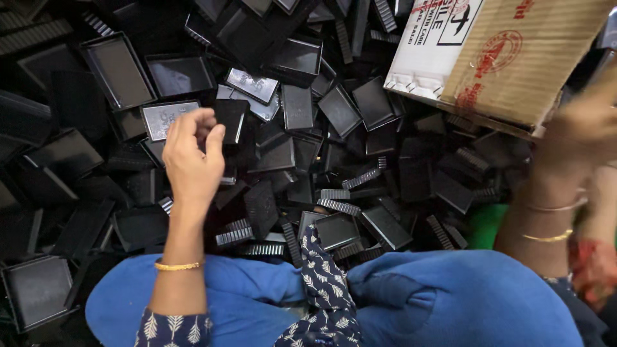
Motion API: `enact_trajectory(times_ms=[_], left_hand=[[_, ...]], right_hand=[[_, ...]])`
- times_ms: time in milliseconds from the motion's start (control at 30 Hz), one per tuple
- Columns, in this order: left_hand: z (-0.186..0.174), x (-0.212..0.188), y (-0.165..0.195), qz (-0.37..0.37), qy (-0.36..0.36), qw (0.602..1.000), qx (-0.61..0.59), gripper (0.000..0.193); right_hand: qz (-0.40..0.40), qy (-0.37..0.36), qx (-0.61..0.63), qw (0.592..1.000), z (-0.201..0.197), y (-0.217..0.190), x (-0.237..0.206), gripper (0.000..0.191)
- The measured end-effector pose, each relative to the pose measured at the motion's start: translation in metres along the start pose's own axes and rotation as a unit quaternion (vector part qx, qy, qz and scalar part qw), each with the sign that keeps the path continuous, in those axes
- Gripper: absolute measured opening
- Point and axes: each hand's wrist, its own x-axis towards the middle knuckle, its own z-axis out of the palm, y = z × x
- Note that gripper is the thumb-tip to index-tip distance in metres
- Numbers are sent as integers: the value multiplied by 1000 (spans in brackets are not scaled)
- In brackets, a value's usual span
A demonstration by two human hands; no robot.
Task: The person sits on the floor and repeatedly picks up small black plastic containers from a large pile, turns them over in their hands, and places them back down. The person handles the containers one at a time without using any tools.
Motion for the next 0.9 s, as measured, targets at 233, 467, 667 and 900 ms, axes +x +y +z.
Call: enact_trajectory(times_ms=[233,467,667,900], left_hand=[[37,-18,-23,81,-140,981,109,34],[55,-19,-23,90,-177,973,118,25],[41,-13,-22,105,-96,986,86,22],[24,-5,-25,77,-40,989,119,18]], right_hand=[[-27,-250,360,898,114,-104,-97,45],[-32,-357,279,891,194,-130,-169,37],[-56,-288,324,900,203,-124,-198,27],[114,-251,497,823,155,-107,-159,44]])
